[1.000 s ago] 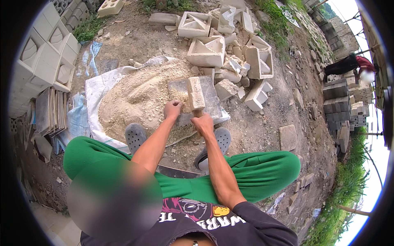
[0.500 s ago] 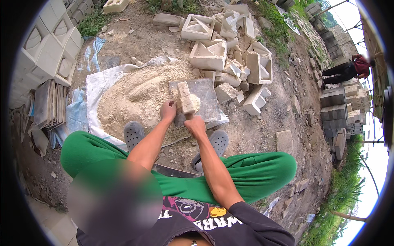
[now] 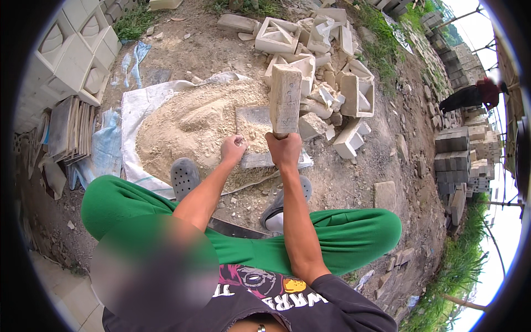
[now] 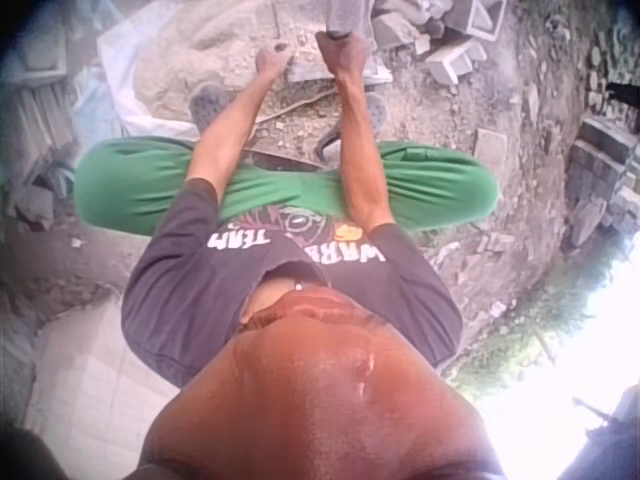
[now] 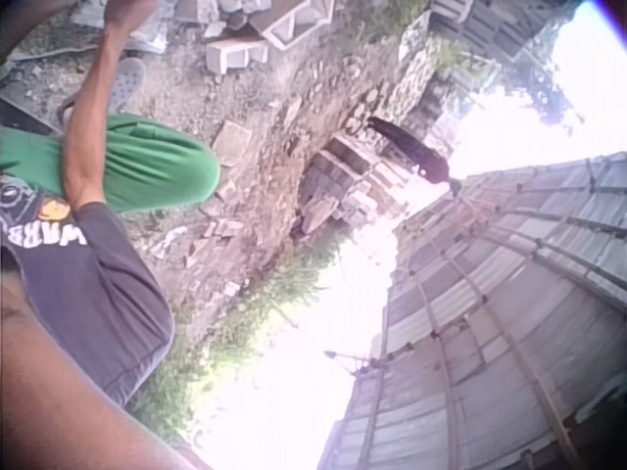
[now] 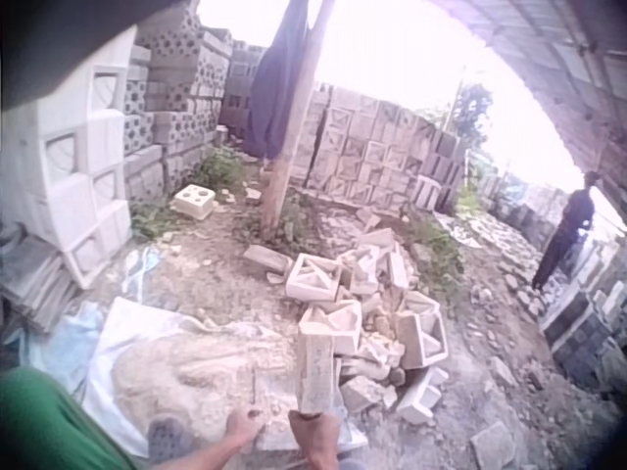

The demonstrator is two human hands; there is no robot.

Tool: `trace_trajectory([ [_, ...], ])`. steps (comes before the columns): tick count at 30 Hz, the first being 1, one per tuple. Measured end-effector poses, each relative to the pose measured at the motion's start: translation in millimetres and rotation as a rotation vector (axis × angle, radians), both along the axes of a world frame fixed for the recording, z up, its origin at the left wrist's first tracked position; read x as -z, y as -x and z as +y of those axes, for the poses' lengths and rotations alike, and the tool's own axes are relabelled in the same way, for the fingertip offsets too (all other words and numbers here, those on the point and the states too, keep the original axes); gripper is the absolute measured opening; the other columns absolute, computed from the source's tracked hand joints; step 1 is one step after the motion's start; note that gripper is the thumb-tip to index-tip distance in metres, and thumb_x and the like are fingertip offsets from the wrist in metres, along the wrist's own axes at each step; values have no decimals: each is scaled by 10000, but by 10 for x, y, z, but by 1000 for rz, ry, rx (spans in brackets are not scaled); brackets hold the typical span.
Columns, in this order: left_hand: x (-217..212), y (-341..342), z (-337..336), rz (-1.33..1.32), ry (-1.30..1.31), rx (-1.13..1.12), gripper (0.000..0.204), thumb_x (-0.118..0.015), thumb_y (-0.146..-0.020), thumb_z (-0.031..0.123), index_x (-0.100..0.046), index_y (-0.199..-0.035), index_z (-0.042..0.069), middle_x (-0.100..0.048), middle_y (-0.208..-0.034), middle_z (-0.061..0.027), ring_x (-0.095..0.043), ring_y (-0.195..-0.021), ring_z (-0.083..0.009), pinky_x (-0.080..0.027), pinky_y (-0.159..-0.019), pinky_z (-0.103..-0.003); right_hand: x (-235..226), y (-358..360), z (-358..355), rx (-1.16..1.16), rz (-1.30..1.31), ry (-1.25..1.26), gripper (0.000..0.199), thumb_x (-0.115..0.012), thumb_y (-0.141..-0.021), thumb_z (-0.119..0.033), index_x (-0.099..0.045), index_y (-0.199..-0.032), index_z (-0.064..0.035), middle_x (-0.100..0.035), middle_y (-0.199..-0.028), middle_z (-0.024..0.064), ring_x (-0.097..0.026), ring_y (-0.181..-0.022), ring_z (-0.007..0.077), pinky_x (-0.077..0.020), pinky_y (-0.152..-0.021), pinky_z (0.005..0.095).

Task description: The person sits on the ground and repeatedly strikes a small stone with a hammer to break it into smaller pieces. The person handles the stone fragments by hand, picking them up and placing them aside.

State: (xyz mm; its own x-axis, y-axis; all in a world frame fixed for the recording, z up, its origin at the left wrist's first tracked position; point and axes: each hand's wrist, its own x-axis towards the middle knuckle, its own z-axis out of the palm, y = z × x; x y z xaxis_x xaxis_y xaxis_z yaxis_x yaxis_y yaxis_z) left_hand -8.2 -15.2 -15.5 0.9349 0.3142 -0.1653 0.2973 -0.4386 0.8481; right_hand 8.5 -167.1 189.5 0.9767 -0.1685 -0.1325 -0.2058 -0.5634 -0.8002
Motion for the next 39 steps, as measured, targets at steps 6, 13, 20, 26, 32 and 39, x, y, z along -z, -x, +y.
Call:
trace_trajectory([
  [6,-366,35,-183,239,-75,-35,397,-757,-810,406,-686,-911,28,-696,-844,-151,-680,-801,-289,-515,-730,-387,1212,394,-204,-90,320,220,367,-708,-685,-268,-720,-879,42,-700,-794,248,-712,-794,377,-548,-730,437],
  [13,-292,49,-155,243,-88,33,294,-709,-825,339,-689,-921,62,-707,-828,-129,-686,-812,-317,-521,-741,-427,834,193,-163,-130,349,331,390,-709,-669,-301,-720,-916,1,-715,-858,234,-704,-831,379,-544,-750,441],
  [20,-270,56,-115,208,2,-60,218,-674,-815,278,-699,-899,78,-724,-839,-131,-704,-812,-290,-542,-748,-393,227,71,46,-72,9,46,341,-745,-711,-265,-690,-953,-31,-706,-833,224,-696,-827,400,-545,-728,458],
  [26,-144,31,-72,109,104,-122,272,-692,-840,289,-726,-1012,80,-741,-887,-89,-707,-818,-247,-536,-758,-354,1269,416,-113,-94,203,233,364,-727,-694,-280,-714,-934,-7,-703,-771,220,-707,-750,373,-549,-710,441],
  [32,-63,103,-4,161,148,-205,264,-697,-855,287,-715,-992,63,-739,-889,-87,-704,-816,-216,-532,-761,-342,898,293,-151,-102,451,178,413,-704,-669,-279,-720,-969,4,-715,-888,240,-699,-889,392,-543,-796,448],
  [39,-10,144,-55,50,150,-266,257,-709,-879,279,-707,-968,38,-704,-813,-42,-655,-745,-139,-519,-721,-294,-36,110,-66,5,-36,41,262,-748,-706,-202,-701,-876,-8,-702,-777,196,-707,-730,340,-538,-650,401],
])
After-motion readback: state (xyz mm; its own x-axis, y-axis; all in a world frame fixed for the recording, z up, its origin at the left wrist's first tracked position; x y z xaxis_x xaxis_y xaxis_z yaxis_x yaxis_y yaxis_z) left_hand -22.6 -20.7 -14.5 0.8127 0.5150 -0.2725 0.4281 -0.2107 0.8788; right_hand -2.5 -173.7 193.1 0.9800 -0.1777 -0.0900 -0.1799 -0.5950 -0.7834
